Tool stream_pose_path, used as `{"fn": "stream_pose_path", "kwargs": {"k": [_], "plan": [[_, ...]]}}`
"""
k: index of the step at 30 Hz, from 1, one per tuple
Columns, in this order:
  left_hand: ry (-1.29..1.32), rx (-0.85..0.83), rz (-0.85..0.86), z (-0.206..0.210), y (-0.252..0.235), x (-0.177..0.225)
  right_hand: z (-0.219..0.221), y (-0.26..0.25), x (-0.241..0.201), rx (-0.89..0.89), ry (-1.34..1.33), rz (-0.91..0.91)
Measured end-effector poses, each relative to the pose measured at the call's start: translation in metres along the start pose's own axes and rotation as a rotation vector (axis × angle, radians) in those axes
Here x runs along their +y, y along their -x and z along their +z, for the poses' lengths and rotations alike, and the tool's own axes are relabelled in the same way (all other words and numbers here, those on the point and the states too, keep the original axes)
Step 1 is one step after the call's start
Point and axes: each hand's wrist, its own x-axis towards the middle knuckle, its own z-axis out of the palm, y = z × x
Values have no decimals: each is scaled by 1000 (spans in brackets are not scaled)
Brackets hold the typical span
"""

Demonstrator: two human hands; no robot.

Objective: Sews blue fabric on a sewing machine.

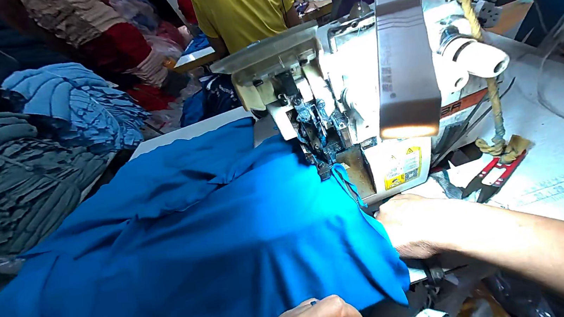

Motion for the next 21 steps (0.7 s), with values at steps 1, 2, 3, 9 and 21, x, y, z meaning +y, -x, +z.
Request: {"fn": "stream_pose_path", "kwargs": {"k": [1, 2, 3, 9, 21], "plan": [[11, -27, 1, -2, 2, -3, 0, 0, 1, -13, 18, 2], [14, -42, -1, -4, 4, -5, -1, 0, 2, -20, 29, 6], [14, -48, -7, -5, 6, -7, -2, -1, 1, -27, 37, 18], [40, 66, 9, -4, 16, -7, -5, -4, -10, -39, 123, 32], [18, 50, 27, -6, 8, -2, 0, 3, -15, -9, 33, 86]]}}
